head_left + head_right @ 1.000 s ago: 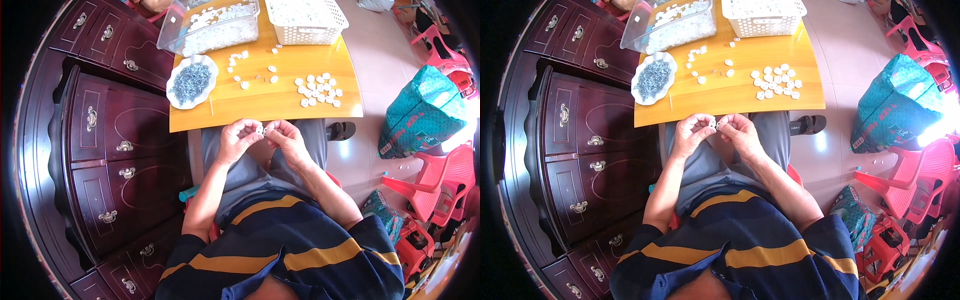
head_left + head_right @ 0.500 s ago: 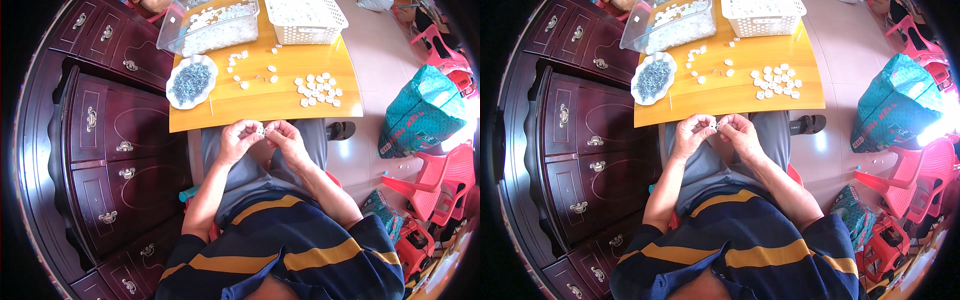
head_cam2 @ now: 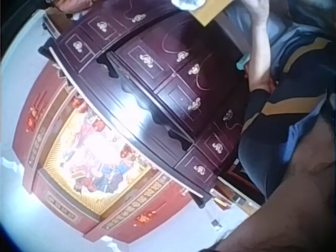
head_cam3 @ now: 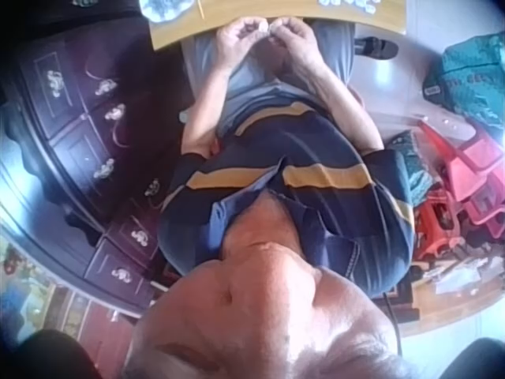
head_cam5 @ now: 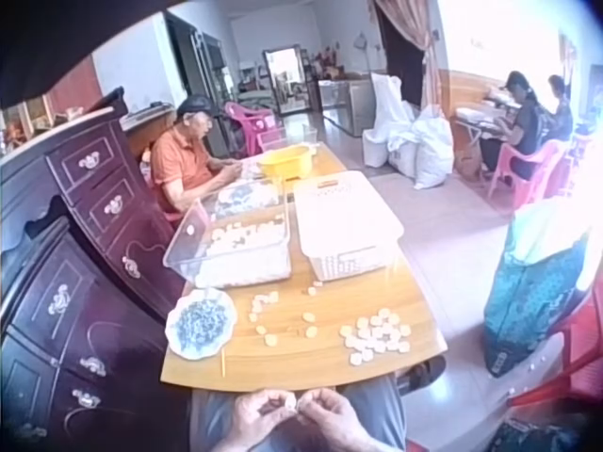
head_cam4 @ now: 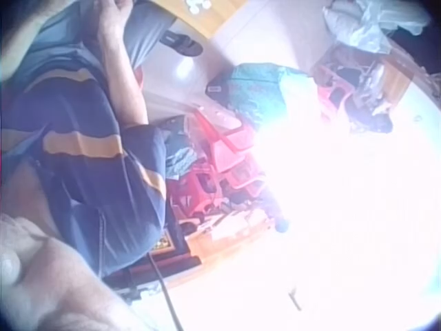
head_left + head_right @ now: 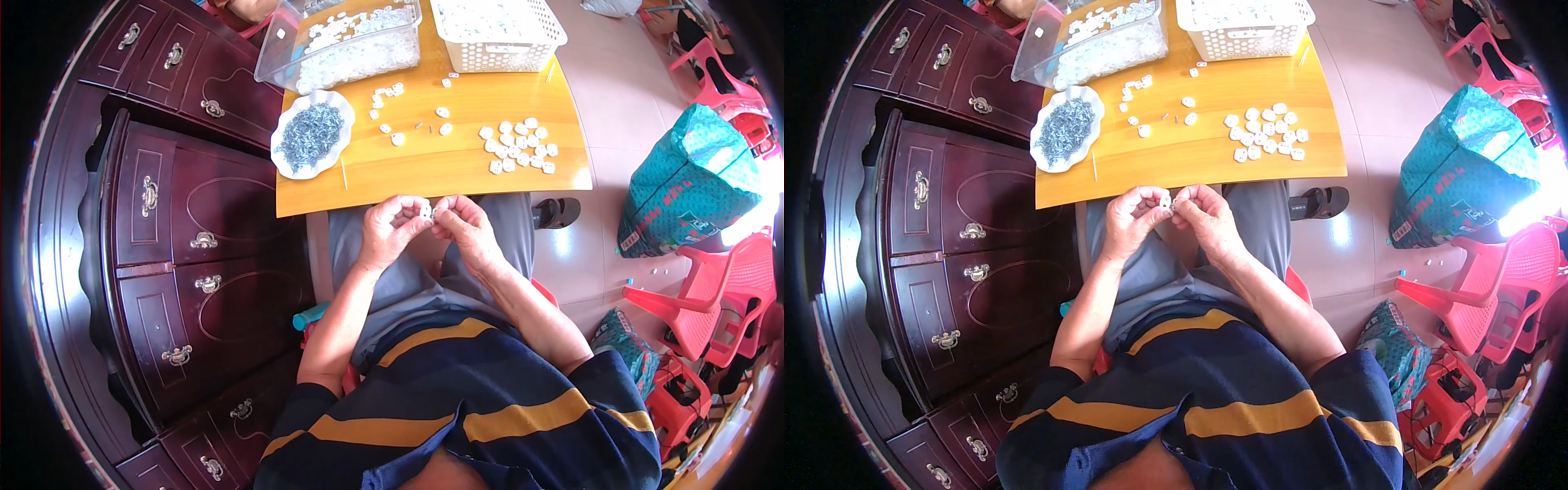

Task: Assembling small white plastic components by inserting metal rings into them.

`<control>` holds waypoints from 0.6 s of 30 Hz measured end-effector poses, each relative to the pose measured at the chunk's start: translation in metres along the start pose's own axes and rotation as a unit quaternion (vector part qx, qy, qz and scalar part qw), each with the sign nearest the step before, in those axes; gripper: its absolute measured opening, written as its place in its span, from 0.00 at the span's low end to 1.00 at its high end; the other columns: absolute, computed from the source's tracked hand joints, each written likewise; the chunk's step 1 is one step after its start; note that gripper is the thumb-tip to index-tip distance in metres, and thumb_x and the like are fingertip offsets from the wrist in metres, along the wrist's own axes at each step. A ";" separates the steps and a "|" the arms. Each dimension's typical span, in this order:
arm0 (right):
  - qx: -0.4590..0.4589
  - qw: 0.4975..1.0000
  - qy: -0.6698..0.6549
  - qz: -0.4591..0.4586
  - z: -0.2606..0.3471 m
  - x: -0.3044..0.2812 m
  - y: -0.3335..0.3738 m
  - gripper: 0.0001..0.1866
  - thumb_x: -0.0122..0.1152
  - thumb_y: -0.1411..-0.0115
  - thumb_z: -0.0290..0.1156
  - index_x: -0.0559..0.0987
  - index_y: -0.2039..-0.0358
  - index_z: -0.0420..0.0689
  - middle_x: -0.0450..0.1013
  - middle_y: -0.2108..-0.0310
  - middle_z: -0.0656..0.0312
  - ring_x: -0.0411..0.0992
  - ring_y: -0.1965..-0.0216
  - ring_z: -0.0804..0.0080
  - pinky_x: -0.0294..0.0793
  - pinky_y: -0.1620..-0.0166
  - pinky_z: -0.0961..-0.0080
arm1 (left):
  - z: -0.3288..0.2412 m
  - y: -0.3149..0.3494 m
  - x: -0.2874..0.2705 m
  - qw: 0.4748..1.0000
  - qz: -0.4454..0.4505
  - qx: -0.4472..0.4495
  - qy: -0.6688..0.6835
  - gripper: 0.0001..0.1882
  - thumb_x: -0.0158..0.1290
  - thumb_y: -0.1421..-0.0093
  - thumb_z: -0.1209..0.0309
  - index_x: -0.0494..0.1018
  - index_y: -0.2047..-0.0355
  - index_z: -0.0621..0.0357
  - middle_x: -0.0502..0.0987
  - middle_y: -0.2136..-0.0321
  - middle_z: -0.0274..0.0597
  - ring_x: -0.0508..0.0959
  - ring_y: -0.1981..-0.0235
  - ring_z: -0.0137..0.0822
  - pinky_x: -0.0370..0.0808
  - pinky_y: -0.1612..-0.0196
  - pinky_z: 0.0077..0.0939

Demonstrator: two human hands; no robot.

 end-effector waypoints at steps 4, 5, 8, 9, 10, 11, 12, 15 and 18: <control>-0.011 1.000 0.010 0.000 0.000 -0.001 -0.001 0.04 0.58 0.32 0.27 0.77 0.64 0.42 0.75 0.71 0.68 0.71 0.70 0.84 0.73 0.62 0.85 | 0.001 0.001 -0.001 1.000 -0.011 -0.005 -0.014 0.10 0.63 0.40 0.80 0.77 0.58 0.64 0.82 0.67 0.35 0.82 0.66 0.24 0.80 0.59 0.20; -0.011 1.000 0.009 0.000 0.000 -0.001 -0.001 0.04 0.58 0.32 0.27 0.77 0.64 0.42 0.75 0.71 0.68 0.71 0.70 0.84 0.73 0.62 0.85 | 0.001 0.001 0.000 1.000 -0.011 -0.005 -0.014 0.10 0.63 0.40 0.80 0.77 0.58 0.64 0.82 0.67 0.35 0.82 0.66 0.24 0.80 0.59 0.20; -0.012 1.000 0.002 -0.011 -0.001 -0.003 -0.001 0.04 0.58 0.33 0.27 0.77 0.65 0.42 0.75 0.71 0.68 0.72 0.70 0.83 0.73 0.63 0.85 | -0.001 0.000 0.001 1.000 -0.013 0.011 -0.027 0.10 0.64 0.41 0.80 0.77 0.59 0.64 0.82 0.68 0.35 0.82 0.67 0.24 0.80 0.60 0.19; -0.014 1.000 0.000 -0.011 -0.001 -0.003 -0.001 0.04 0.58 0.33 0.27 0.77 0.65 0.42 0.75 0.71 0.68 0.72 0.71 0.83 0.73 0.64 0.85 | 0.000 0.000 0.002 0.999 -0.014 0.010 -0.042 0.11 0.64 0.42 0.80 0.78 0.59 0.63 0.82 0.68 0.35 0.82 0.67 0.24 0.80 0.61 0.19; -0.016 1.000 -0.001 -0.012 -0.001 -0.003 -0.001 0.04 0.59 0.33 0.27 0.77 0.65 0.42 0.75 0.71 0.68 0.72 0.71 0.83 0.72 0.64 0.85 | 0.000 0.001 0.002 0.998 -0.015 0.009 -0.057 0.11 0.65 0.42 0.80 0.78 0.59 0.63 0.82 0.67 0.35 0.82 0.67 0.24 0.80 0.61 0.19; -0.016 1.000 -0.001 -0.012 -0.001 -0.004 -0.001 0.04 0.59 0.33 0.27 0.77 0.65 0.42 0.75 0.71 0.68 0.72 0.71 0.83 0.72 0.64 0.85 | -0.001 0.000 0.003 0.998 -0.015 0.009 -0.057 0.11 0.65 0.42 0.80 0.78 0.59 0.63 0.82 0.67 0.35 0.82 0.67 0.24 0.80 0.61 0.19; -0.019 1.000 -0.003 -0.015 -0.001 -0.004 -0.001 0.04 0.59 0.33 0.27 0.77 0.66 0.42 0.75 0.71 0.67 0.72 0.71 0.83 0.72 0.64 0.85 | -0.003 0.000 0.004 0.998 -0.014 0.010 -0.058 0.11 0.65 0.43 0.80 0.78 0.59 0.63 0.82 0.67 0.35 0.82 0.67 0.24 0.80 0.62 0.19; -0.020 1.000 -0.012 -0.019 -0.002 -0.005 -0.001 0.04 0.60 0.33 0.27 0.77 0.66 0.42 0.75 0.72 0.67 0.71 0.72 0.83 0.72 0.65 0.85 | -0.003 0.000 0.004 0.998 -0.018 0.015 -0.066 0.11 0.66 0.43 0.80 0.79 0.60 0.62 0.82 0.68 0.35 0.82 0.67 0.24 0.80 0.62 0.19; -0.008 0.999 -0.027 -0.016 -0.003 -0.005 -0.002 0.04 0.60 0.34 0.27 0.77 0.67 0.42 0.75 0.72 0.67 0.71 0.72 0.83 0.71 0.66 0.85 | -0.005 -0.001 0.003 0.997 -0.017 0.022 -0.074 0.11 0.66 0.44 0.80 0.79 0.60 0.62 0.82 0.67 0.35 0.82 0.67 0.24 0.80 0.62 0.19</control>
Point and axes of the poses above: each hand's wrist, its own y-axis away from the middle knuckle, its own x-axis out of the palm, z = x × y, the point moved 7 cm from there along -y, towards the middle knuckle
